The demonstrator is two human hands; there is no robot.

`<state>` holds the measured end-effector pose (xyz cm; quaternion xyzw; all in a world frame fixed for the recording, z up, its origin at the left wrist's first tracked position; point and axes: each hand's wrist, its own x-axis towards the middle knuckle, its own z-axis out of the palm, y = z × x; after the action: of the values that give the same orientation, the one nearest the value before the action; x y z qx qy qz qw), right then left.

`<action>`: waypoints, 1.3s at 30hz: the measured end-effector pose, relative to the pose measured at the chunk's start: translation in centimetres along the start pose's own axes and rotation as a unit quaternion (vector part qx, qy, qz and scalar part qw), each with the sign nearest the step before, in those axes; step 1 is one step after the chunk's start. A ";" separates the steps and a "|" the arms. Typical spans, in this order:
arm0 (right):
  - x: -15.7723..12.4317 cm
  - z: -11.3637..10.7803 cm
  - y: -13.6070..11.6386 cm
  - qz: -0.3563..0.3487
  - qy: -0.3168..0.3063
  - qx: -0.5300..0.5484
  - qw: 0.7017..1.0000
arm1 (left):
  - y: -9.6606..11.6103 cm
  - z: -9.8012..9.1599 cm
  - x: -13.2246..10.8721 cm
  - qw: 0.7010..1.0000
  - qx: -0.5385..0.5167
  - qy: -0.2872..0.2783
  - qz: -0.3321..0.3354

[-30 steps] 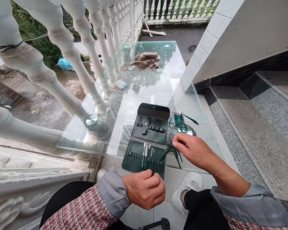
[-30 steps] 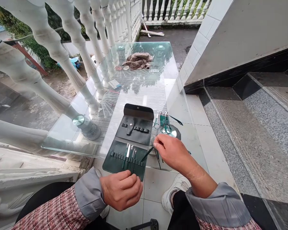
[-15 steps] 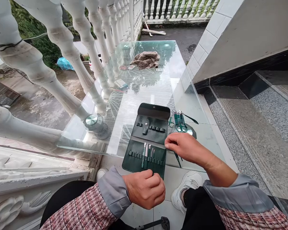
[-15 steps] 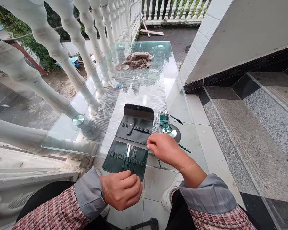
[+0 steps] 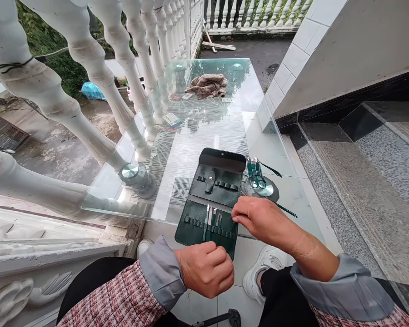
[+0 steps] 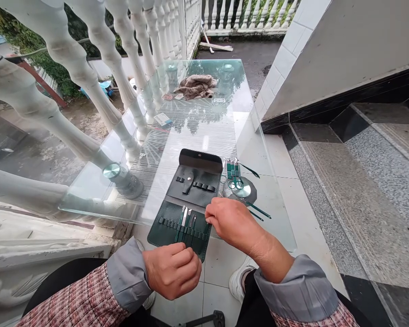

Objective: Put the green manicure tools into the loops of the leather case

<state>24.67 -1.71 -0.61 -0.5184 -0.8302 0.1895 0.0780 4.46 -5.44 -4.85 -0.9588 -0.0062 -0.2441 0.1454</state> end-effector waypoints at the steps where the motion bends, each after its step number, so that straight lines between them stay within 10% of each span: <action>1: -0.1 0.1 -0.1 -0.004 0.000 -0.005 1.000 | 0.0 0.0 0.0 1.000 0.001 0.001 0.000; 8: -1.0 -0.4 1.0 -0.018 0.082 0.034 0.996 | -0.1 -0.1 0.0 1.000 0.010 0.006 -0.014; 15: -3.8 -3.7 6.0 0.262 0.268 0.064 0.925 | -0.3 -0.4 0.1 0.999 0.009 0.011 -0.038; 23: -5.1 -1.5 7.7 0.243 0.130 -0.019 0.961 | -0.7 0.1 0.4 1.000 -0.009 0.006 -0.029; 32: -4.3 -0.3 7.0 0.232 0.105 -0.150 0.955 | -0.5 -0.2 0.7 1.000 -0.007 -0.009 -0.022; 39: -4.4 -0.4 7.3 0.258 0.123 -0.055 0.957 | -0.6 -0.2 0.7 1.000 -0.002 -0.007 -0.021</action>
<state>32.84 -2.68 -2.79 -0.7376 -0.6615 0.0925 0.0991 4.95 -5.00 -4.16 -0.9603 -0.0271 -0.2409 0.1381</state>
